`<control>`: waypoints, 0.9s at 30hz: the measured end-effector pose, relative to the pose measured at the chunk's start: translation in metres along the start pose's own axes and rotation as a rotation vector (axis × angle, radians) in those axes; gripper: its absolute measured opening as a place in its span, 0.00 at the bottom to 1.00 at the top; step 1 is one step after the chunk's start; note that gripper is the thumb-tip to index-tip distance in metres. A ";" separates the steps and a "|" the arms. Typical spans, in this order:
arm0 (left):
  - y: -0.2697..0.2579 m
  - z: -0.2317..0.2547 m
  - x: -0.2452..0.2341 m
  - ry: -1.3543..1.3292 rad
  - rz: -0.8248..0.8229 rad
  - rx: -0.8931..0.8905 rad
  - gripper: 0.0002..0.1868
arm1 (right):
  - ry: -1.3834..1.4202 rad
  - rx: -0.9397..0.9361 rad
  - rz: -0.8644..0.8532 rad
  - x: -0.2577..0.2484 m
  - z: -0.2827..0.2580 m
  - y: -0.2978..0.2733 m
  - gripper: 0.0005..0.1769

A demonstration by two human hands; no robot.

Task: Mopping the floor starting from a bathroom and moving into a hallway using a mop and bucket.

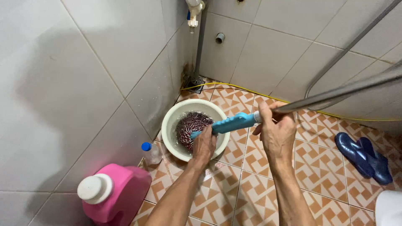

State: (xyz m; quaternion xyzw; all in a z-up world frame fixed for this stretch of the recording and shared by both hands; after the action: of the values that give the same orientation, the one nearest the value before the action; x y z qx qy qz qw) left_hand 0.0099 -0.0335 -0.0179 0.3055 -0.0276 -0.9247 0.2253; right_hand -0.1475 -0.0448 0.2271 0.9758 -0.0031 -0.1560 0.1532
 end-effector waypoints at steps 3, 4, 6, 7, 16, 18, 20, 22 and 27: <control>-0.001 0.018 -0.007 0.001 0.127 0.092 0.20 | 0.115 -0.019 0.101 -0.010 -0.010 -0.002 0.10; 0.001 0.034 -0.012 0.003 0.130 0.091 0.20 | 0.117 -0.020 0.098 -0.018 -0.016 -0.001 0.10; 0.003 0.068 -0.027 0.028 0.182 0.258 0.07 | 0.159 0.013 0.147 -0.032 -0.026 0.000 0.06; 0.001 0.082 -0.035 0.031 0.185 0.250 0.07 | 0.160 0.015 0.139 -0.036 -0.035 -0.005 0.06; -0.004 0.152 -0.078 0.035 0.459 0.377 0.10 | -0.095 -0.460 0.190 -0.063 -0.098 -0.037 0.07; 0.001 0.150 -0.079 0.048 0.437 0.352 0.07 | -0.091 -0.395 0.230 -0.062 -0.091 -0.034 0.09; 0.001 0.156 -0.084 0.037 0.466 0.362 0.08 | -0.125 -0.326 0.224 -0.066 -0.084 -0.033 0.14; 0.002 0.161 -0.087 0.030 0.494 0.366 0.12 | -0.159 -0.253 0.212 -0.073 -0.074 -0.028 0.21; 0.003 0.171 -0.095 -0.003 0.518 0.445 0.13 | -0.311 -0.188 0.108 -0.070 -0.063 -0.021 0.25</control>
State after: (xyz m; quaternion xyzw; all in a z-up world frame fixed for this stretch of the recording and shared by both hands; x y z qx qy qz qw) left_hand -0.0203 -0.0099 0.1739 0.3286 -0.3057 -0.8087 0.3803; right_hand -0.1957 -0.0026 0.2994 0.9197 -0.0643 -0.2961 0.2496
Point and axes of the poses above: each hand's wrist, its own y-axis towards the middle knuckle, its own x-axis out of the palm, z = x × y, the point moved 3 cm from there along y, towards the middle knuckle, and after that the axes turned 5 degrees about -y, right-handed, at the moved point
